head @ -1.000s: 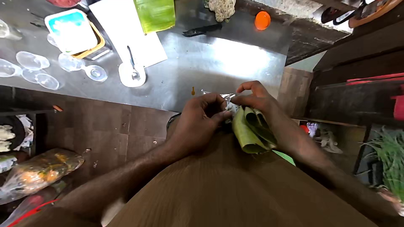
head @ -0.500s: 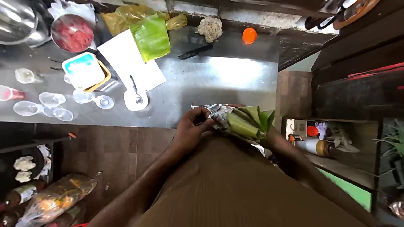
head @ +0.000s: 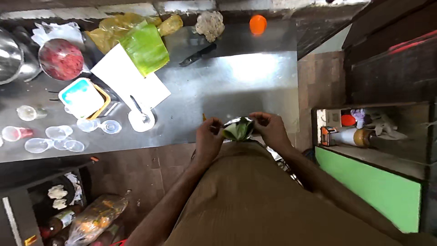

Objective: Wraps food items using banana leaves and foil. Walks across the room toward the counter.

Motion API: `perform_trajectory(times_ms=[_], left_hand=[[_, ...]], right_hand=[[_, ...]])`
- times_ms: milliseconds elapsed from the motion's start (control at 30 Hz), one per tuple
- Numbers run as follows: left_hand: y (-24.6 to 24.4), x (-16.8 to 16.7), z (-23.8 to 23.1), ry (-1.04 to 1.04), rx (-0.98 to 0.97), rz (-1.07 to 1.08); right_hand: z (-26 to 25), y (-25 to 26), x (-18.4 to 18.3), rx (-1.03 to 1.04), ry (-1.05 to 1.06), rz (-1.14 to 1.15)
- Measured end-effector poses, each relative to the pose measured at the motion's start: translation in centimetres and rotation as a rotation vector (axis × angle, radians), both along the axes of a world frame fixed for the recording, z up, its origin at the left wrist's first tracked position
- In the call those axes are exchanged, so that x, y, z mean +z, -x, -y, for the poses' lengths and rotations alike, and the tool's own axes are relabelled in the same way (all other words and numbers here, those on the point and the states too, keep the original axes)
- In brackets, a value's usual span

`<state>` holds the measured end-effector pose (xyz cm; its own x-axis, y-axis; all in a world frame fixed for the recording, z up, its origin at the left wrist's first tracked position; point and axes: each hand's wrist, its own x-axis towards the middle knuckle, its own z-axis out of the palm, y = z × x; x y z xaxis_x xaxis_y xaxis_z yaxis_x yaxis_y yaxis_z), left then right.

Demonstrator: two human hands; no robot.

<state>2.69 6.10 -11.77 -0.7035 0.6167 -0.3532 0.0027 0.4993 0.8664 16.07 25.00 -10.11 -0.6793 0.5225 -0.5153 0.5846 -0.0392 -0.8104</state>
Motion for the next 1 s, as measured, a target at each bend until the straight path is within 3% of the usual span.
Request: perform_trajectory(times_ms=[133,333,533,633,700,800,933,1000], left_hand=[[0.0,-0.4,-1.9,0.045,-0.022,-0.110],[-0.9,-4.9,-2.5,0.115,0.051,0.229],[-2.9,-7.1,-3.1,0.326,-0.081,0.211],[-3.6,-6.3,-4.3,0.326,-0.184,0.100],[-4.0,-5.5,-5.0,0.317,-0.223,-0.028],[-3.7,-4.1,-5.4,0.281,-0.144,-0.136],[-4.4,-4.8,-5.2,0.195,0.157,-0.010],[-3.6,-4.9,-4.3,0.048,0.232,0.101]], right_hand=[[-0.2,-0.4,-0.1,0.078,-0.229,-0.010],[-1.8,-1.5,-5.8,0.005,-0.094,0.133],[-0.6,-2.7,-8.9,0.018,-0.129,0.084],[-0.2,-3.5,-7.8,0.113,-0.069,0.163],[-0.5,-4.1,-6.7,0.167,-0.135,0.154],[-1.4,-4.3,-4.9,0.203,-0.266,0.097],[-1.6,-4.2,-5.9,0.234,-0.364,0.039],[-1.7,-3.2,-5.3,0.231,-0.352,-0.011]])
